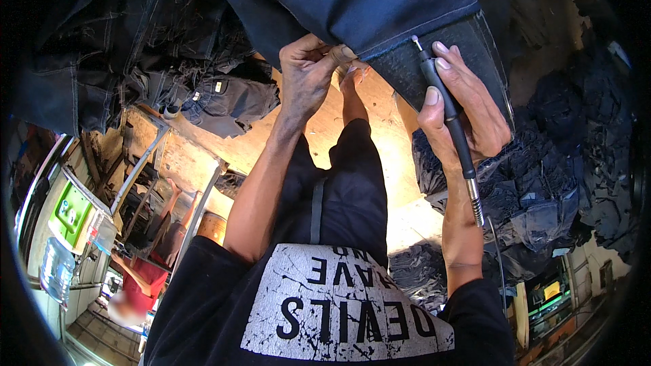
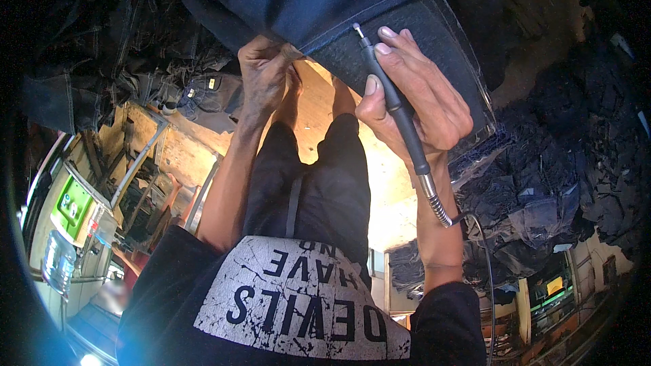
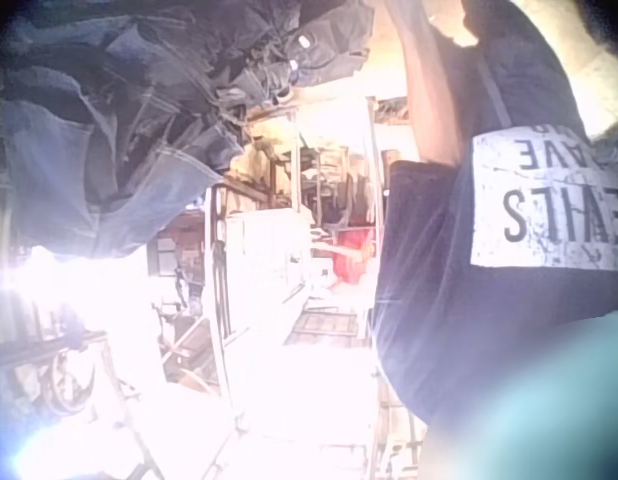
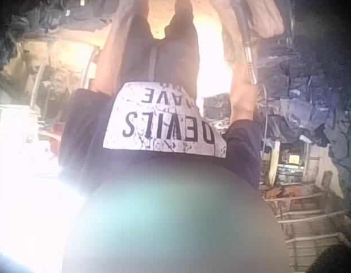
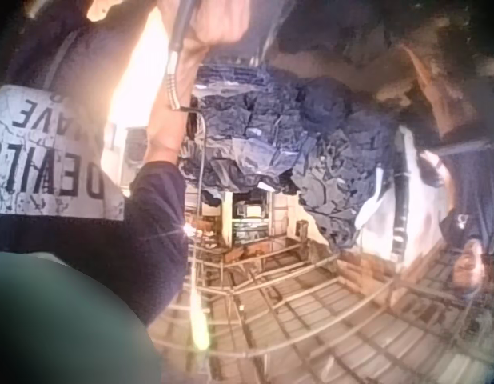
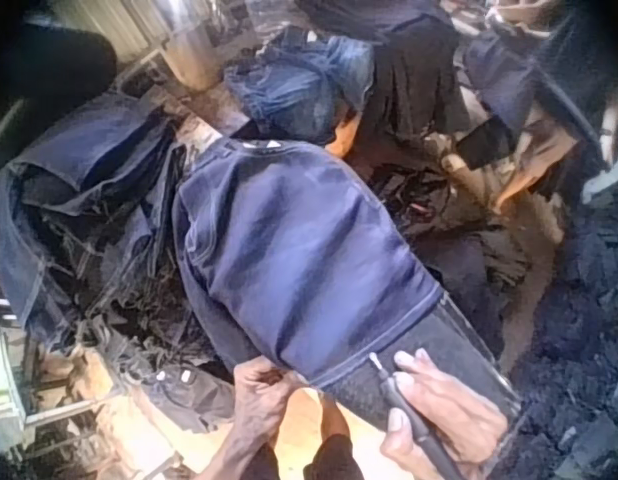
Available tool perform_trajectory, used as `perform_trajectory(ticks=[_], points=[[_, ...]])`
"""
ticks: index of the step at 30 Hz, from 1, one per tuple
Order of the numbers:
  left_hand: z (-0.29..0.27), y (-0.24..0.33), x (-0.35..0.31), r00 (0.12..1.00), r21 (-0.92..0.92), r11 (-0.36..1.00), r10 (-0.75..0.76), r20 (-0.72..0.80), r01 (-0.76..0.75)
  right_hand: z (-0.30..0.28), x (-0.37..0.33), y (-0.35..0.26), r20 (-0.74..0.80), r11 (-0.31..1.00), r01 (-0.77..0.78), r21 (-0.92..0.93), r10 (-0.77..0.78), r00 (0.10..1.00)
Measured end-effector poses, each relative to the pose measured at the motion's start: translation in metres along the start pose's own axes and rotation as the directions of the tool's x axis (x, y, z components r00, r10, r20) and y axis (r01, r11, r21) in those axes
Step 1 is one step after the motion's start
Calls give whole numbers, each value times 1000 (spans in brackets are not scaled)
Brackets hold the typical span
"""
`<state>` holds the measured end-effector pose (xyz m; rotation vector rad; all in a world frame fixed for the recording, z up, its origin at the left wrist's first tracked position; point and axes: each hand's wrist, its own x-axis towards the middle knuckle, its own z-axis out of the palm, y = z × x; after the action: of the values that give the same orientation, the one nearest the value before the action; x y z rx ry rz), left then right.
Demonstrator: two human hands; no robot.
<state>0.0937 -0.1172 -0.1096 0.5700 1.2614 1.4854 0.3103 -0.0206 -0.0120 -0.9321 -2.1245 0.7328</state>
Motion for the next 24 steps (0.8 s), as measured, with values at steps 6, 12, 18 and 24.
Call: perform_trajectory(ticks=[6, 12, 18, 24], points=[[3, -11, 2, 998, -67, 996, 52, -38, -55, 0, 1, -2, -1, 1000, -22, -1, 22, 1000], [2, -13, 4, 997, -31, 998, 61, -42, -62, -1, 0, -2, -4, 998, -54, -20, 54, 999], [2, -14, 5, 998, -18, 1000, 4, -66, -5, -1, -1, 0, -21, 998, -55, -37, 54, 998], [0, -16, 5, 998, -37, 999, 9, -55, -11, 1, -2, -1, -56, 994, -89, -55, 86, 995]])
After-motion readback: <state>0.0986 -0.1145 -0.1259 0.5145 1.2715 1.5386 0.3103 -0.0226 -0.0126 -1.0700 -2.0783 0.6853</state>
